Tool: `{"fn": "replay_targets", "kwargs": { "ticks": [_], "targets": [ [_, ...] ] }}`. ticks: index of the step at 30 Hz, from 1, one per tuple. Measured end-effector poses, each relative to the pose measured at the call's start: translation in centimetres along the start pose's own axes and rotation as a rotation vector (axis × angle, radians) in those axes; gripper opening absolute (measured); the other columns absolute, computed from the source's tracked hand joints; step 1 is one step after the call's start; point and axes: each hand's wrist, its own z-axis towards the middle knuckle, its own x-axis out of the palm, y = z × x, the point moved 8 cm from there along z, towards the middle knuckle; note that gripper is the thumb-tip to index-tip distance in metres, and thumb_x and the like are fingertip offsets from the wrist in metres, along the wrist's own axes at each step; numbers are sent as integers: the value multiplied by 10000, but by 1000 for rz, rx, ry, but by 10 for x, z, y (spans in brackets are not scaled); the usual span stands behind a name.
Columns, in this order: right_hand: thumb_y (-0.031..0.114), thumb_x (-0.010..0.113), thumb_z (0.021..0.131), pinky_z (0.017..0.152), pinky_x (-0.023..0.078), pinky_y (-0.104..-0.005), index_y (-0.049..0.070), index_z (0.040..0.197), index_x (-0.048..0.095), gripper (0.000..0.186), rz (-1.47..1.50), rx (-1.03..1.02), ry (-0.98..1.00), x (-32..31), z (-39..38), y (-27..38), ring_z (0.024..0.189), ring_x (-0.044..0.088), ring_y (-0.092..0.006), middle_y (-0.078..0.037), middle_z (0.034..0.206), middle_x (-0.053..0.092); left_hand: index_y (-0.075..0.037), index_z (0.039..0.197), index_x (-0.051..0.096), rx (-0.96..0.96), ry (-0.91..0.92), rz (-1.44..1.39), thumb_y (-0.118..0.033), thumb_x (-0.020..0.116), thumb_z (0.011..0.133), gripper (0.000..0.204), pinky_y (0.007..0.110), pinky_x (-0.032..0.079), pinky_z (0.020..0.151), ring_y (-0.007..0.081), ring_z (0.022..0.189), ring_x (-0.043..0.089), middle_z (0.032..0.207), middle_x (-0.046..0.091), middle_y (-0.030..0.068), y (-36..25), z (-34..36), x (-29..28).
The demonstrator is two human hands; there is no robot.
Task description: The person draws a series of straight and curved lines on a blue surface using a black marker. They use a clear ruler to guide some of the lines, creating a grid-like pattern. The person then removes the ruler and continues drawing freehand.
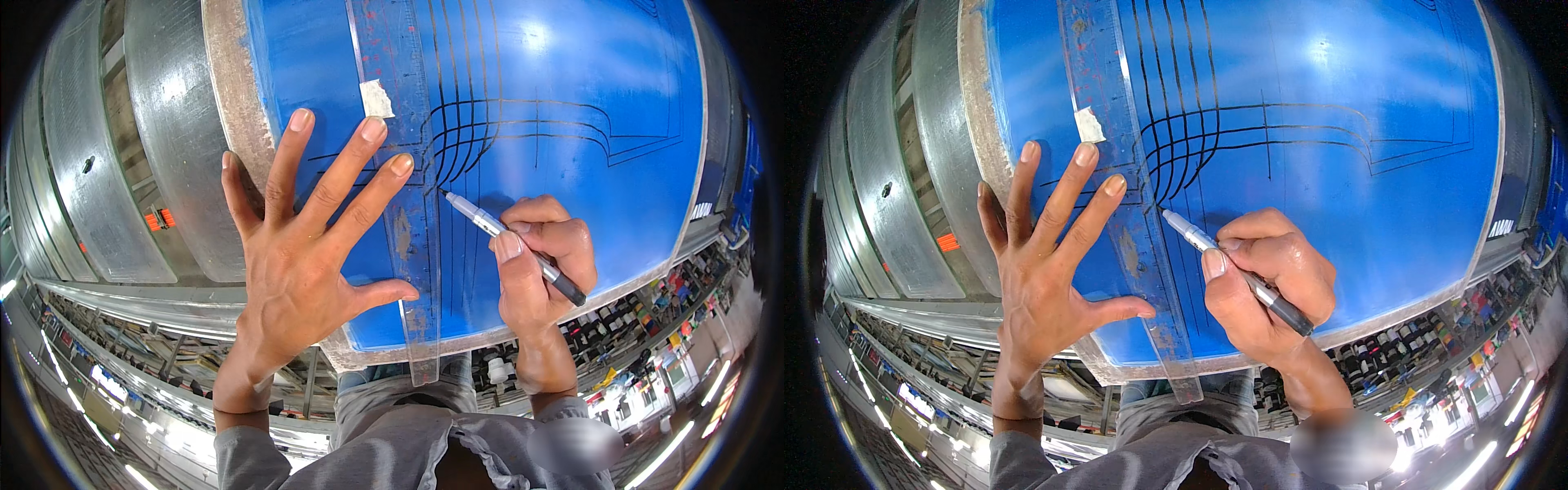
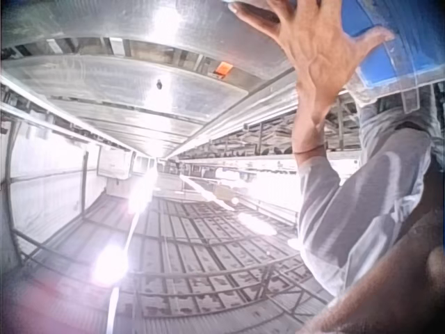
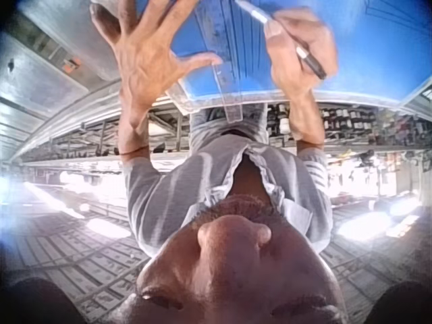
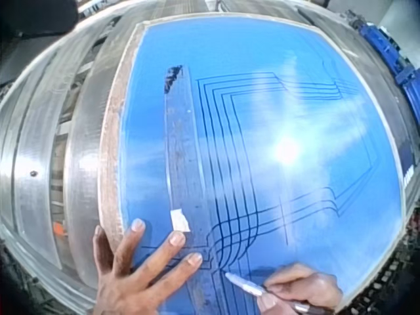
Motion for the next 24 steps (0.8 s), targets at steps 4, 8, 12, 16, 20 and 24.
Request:
{"fn": "replay_targets", "kwargs": {
  "ticks": [4, 8, 12, 16, 20, 24],
  "targets": [
    [-60, 681, 746, 481, 413, -247, -24, 806, 536, 160, -26, -6, -3, 1, 1, 2, 550, 531, -129, -186, 740, 628, -236, 1334, 554, 3, -14, 0, -643, 760, 417, 1025, 692, 91, 1059, 363, 1421, 213, 1489, 402, -3, -1, 1, -3],
    [-57, 649, 759, 495, 411, -256, -23, 822, 516, 151, -112, 20, 62, 4, 2, 10, 556, 513, -136, -182, 752, 617, -227, 1331, 557, 13, -36, -2, -626, 769, 415, 1021, 687, 108, 1054, 368, 1412, 238, 1482, 413, -2, -2, 2, -5],
    [-60, 591, 789, 525, 391, -270, -21, 869, 468, 152, -196, -30, 195, 6, -16, 19, 596, 468, -134, -195, 792, 594, -237, 1338, 548, 17, -60, 10, -634, 766, 410, 1033, 678, 113, 1063, 349, 1416, 236, 1487, 407, -11, -1, 2, -3],
    [-73, 653, 714, 476, 432, -293, -28, 842, 520, 190, -180, 4, 197, -3, -48, 28, 534, 526, -194, -170, 752, 600, -267, 1338, 543, 12, -89, 21, -653, 758, 386, 1050, 674, 103, 1081, 328, 1423, 226, 1489, 402, -32, -1, 0, -1],
    [-88, 673, 666, 462, 464, -310, -25, 820, 541, 212, -179, 12, 198, -10, -77, 35, 497, 550, -228, -158, 745, 603, -293, 1337, 540, 13, -105, 36, -663, 752, 370, 1057, 672, 101, 1092, 313, 1426, 224, 1487, 403, -46, 0, -1, -1],
    [-64, 678, 671, 463, 472, -314, -18, 809, 544, 198, -189, 23, 207, -13, -88, 37, 490, 554, -221, -153, 730, 604, -299, 1342, 533, 19, -118, 33, -667, 747, 369, 1063, 677, 98, 1092, 305, 1427, 226, 1485, 405, -53, 0, -1, -1]
  ]
}}
